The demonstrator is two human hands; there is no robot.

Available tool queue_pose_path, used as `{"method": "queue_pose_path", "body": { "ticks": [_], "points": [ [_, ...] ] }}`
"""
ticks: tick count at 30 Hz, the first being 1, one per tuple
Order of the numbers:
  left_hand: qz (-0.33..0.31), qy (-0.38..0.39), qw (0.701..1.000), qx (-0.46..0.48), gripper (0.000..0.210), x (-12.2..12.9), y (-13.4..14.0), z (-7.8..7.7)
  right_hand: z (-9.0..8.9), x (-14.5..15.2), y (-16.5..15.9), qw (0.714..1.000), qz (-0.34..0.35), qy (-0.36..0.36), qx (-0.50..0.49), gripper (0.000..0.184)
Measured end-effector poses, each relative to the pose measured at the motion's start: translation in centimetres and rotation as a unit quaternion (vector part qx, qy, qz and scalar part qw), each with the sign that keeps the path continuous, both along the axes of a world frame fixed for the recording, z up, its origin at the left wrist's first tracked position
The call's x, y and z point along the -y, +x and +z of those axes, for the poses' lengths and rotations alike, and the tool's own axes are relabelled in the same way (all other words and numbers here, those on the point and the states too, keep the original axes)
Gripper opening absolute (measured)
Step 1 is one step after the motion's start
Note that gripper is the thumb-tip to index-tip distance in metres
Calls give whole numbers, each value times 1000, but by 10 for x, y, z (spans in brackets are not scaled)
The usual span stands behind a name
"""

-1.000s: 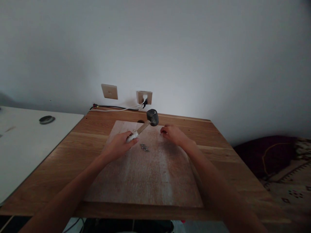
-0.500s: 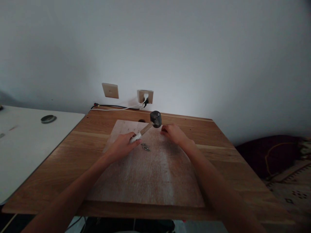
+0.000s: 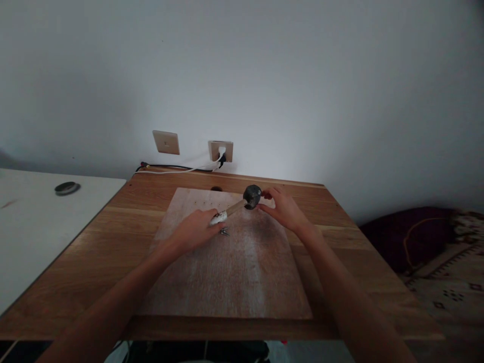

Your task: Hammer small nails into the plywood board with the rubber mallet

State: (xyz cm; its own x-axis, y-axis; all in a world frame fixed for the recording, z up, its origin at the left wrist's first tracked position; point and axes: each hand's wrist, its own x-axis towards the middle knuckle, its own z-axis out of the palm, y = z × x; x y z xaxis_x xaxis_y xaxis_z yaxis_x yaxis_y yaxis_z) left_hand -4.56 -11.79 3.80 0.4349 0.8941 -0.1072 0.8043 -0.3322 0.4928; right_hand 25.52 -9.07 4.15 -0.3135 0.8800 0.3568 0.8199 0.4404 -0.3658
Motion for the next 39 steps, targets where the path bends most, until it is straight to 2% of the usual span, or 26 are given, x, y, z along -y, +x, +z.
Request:
{"method": "queue_pose_path", "body": {
  "ticks": [3, 5, 9, 12, 15, 19, 21, 23, 25, 27, 33, 39],
  "points": [
    [8, 7, 1000, 22, 31, -2, -5, 2, 2, 18, -21, 999, 22, -28, -11, 9],
    [26, 16, 999, 44, 26, -5, -9, 2, 0, 30, -40, 996, 68, -55, 2, 8],
    [66, 25, 996, 53, 29, -10, -20, 3, -6, 43, -76, 975, 189, -98, 66, 18],
    [87, 17, 995, 51, 30, -10, -28, 3, -7, 43, -94, 962, 214, -122, 116, 23],
    [89, 19, 994, 63, 32, -9, -35, 1, -6, 38, -100, 957, 222, -137, 128, 25],
    [92, 14, 993, 70, 32, -7, -41, 0, -3, 29, -88, 955, 242, -154, 74, 22],
    [93, 13, 993, 78, 32, -8, -44, -1, 0, 20, -77, 964, 216, -154, 23, 21],
    [91, 13, 992, 89, 33, -9, -45, -2, 1, 7, -66, 982, 134, -131, -17, 20],
    [90, 14, 991, 97, 34, -9, -46, -3, -1, -6, -58, 993, 43, -107, -21, 18],
    [90, 12, 991, 102, 34, -10, -47, -4, -6, -17, -56, 995, -1, -97, 1, 17],
    [90, 6, 992, 91, 34, -9, -46, -5, -25, -22, -62, 992, 10, -103, 71, 21],
    [73, 9, 995, 70, 34, -8, -42, -9, -24, -20, -66, 991, -6, -105, 80, 18]
  ]
}}
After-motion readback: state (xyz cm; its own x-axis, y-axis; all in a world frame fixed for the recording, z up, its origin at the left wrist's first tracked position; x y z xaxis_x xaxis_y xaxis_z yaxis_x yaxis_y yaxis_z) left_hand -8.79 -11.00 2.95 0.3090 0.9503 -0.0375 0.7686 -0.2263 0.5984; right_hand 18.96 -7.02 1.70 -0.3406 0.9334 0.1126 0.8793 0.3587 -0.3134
